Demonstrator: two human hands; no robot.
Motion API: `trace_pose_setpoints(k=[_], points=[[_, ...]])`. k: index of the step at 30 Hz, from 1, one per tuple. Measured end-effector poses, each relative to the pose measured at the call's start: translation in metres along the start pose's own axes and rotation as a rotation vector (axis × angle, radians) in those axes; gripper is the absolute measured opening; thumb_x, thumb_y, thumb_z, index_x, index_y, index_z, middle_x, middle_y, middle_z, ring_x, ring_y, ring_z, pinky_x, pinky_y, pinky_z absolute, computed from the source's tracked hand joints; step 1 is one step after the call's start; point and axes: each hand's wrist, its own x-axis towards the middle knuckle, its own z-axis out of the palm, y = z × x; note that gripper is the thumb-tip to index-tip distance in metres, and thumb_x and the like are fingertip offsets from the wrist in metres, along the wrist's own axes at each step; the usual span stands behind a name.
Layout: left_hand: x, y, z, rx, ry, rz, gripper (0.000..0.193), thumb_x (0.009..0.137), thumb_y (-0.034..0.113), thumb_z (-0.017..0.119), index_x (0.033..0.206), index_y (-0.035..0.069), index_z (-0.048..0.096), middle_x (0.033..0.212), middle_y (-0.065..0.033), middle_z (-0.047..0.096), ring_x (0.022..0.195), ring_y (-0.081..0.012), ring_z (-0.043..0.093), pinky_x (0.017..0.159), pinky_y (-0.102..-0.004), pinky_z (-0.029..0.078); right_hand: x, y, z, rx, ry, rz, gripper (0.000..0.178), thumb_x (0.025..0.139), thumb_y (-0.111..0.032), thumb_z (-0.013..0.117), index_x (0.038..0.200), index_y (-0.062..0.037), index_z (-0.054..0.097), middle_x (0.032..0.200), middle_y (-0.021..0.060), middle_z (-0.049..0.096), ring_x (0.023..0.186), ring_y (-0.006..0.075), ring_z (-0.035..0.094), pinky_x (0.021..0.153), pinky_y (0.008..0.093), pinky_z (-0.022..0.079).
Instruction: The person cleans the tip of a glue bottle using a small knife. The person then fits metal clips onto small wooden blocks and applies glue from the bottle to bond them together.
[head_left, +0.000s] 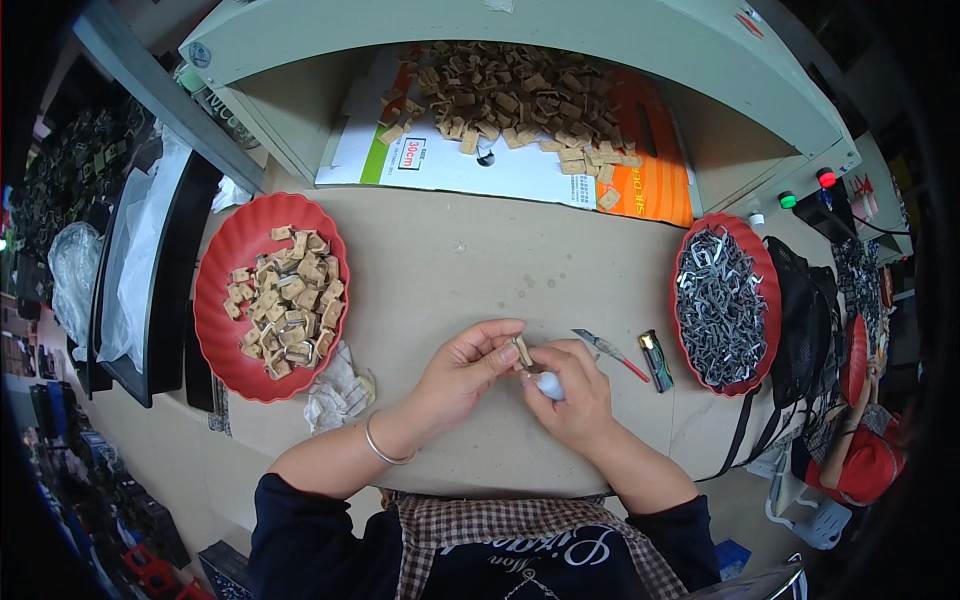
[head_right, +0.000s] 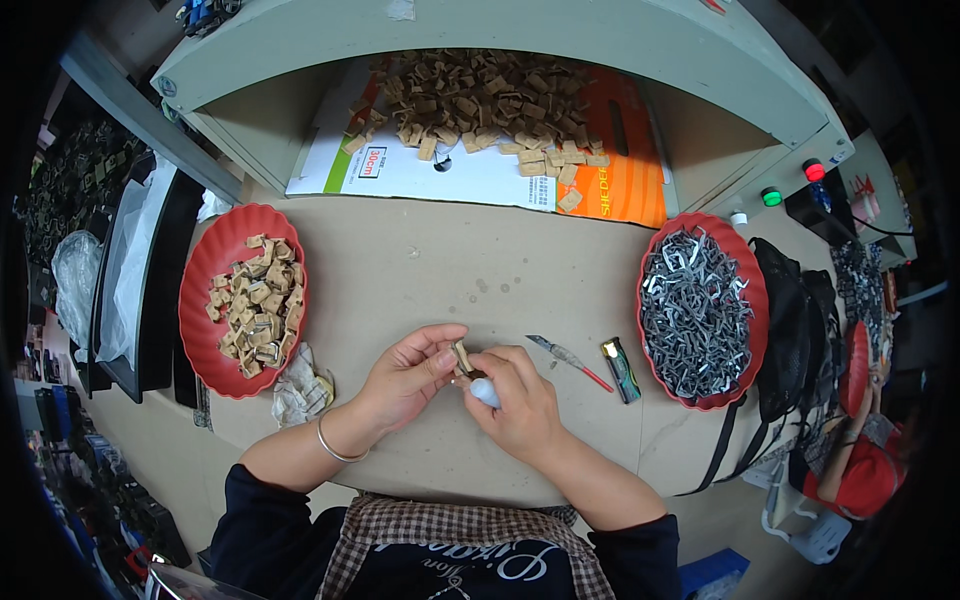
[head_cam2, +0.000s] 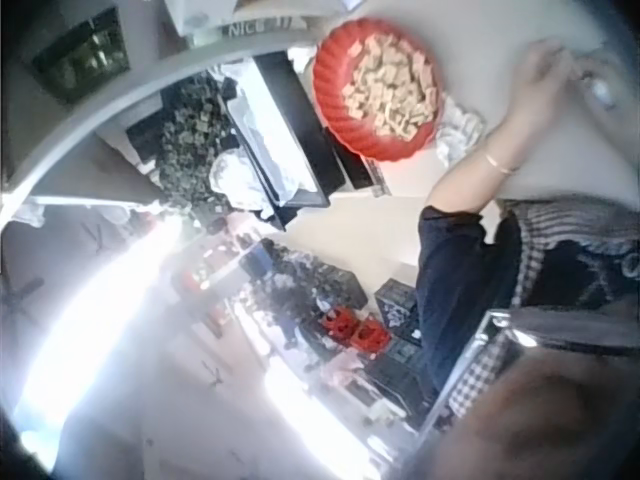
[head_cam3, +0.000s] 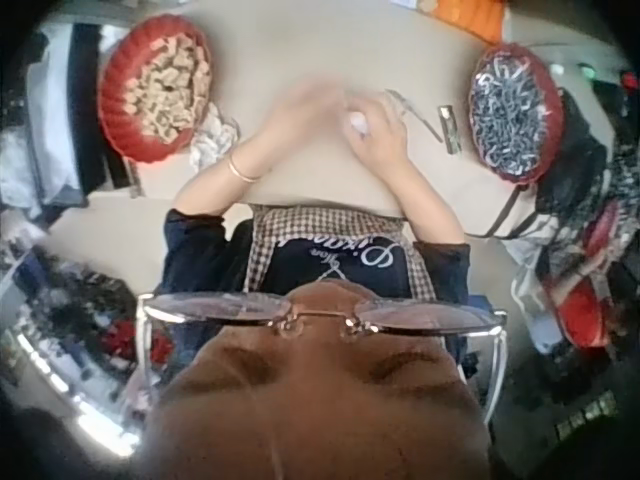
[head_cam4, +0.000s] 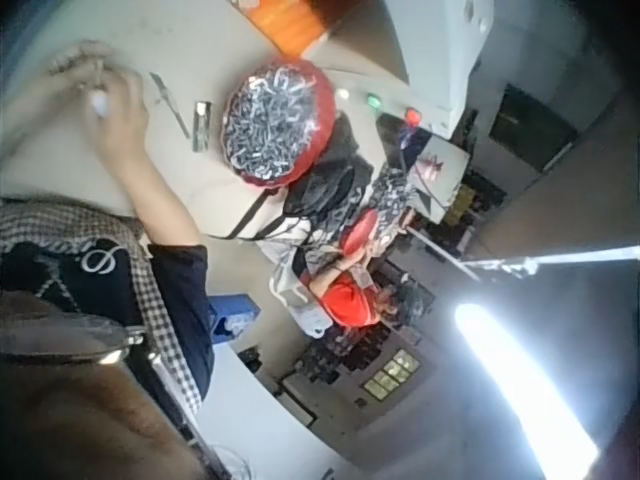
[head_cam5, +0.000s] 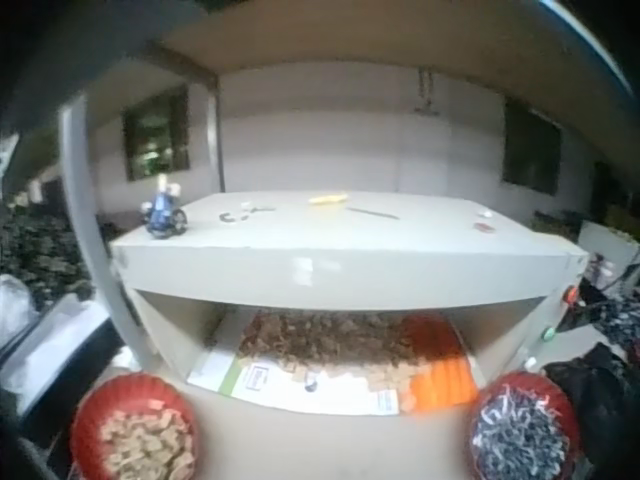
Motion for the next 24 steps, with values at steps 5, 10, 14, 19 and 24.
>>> trace_pose_setpoints(k=[5,10,14,19,24], points=[[-0.001,0.000,-0.002,0.037,-0.016,-0.051,0.026,0.089,0.007,0.049,0.114,0.004,0.050,0.091,-0.0030,0.057,0.088,-0.0118,0.055,0.080,-0.0274,0.045,0.000,-0.004,0.001,-0.082,0.033,-0.018,0.027,0.066,-0.004,0.066,0.091,-0.0020,0.056,0.086,0.0100,0.055,0.068,0.0218,0.060,0.055,0.0294,0.050],[0.000,0.001,0.001,-0.024,-0.044,0.043,0.025,0.089,0.007,0.049,0.114,0.004,0.050,0.092,-0.0033,0.057,0.089,-0.0121,0.054,0.081,-0.0274,0.044,0.002,0.004,-0.001,0.376,-0.051,0.257,0.018,0.075,0.000,0.062,0.091,-0.0013,0.053,0.085,0.0082,0.054,0.069,0.0143,0.058,0.058,0.0245,0.047],[0.000,0.009,0.003,0.025,-0.090,0.025,0.024,0.089,0.008,0.049,0.113,0.004,0.050,0.093,-0.0029,0.057,0.091,-0.0109,0.053,0.083,-0.0265,0.043,0.002,0.010,-0.010,0.543,-0.162,0.329,0.015,0.079,0.000,0.059,0.093,-0.0009,0.052,0.087,0.0069,0.052,0.071,0.0116,0.056,0.059,0.0234,0.047],[0.000,0.016,-0.001,0.426,-0.119,0.023,0.023,0.088,0.009,0.052,0.111,0.003,0.051,0.099,-0.0040,0.055,0.092,-0.0097,0.052,0.082,-0.0261,0.044,0.001,0.004,-0.013,0.809,-0.153,0.528,0.018,0.080,-0.001,0.060,0.096,-0.0026,0.052,0.082,0.0031,0.055,0.074,0.0085,0.054,0.059,0.0218,0.046],[-0.002,0.007,0.002,0.502,-0.063,0.169,0.022,0.085,0.003,0.055,0.107,0.002,0.052,0.104,-0.0076,0.053,0.095,-0.0125,0.052,0.081,-0.0273,0.045,0.002,0.009,-0.011,0.948,-0.068,0.608,0.020,0.082,0.000,0.057,0.100,-0.0035,0.050,0.084,0.0025,0.053,0.073,0.0075,0.052,0.060,0.0213,0.048]])
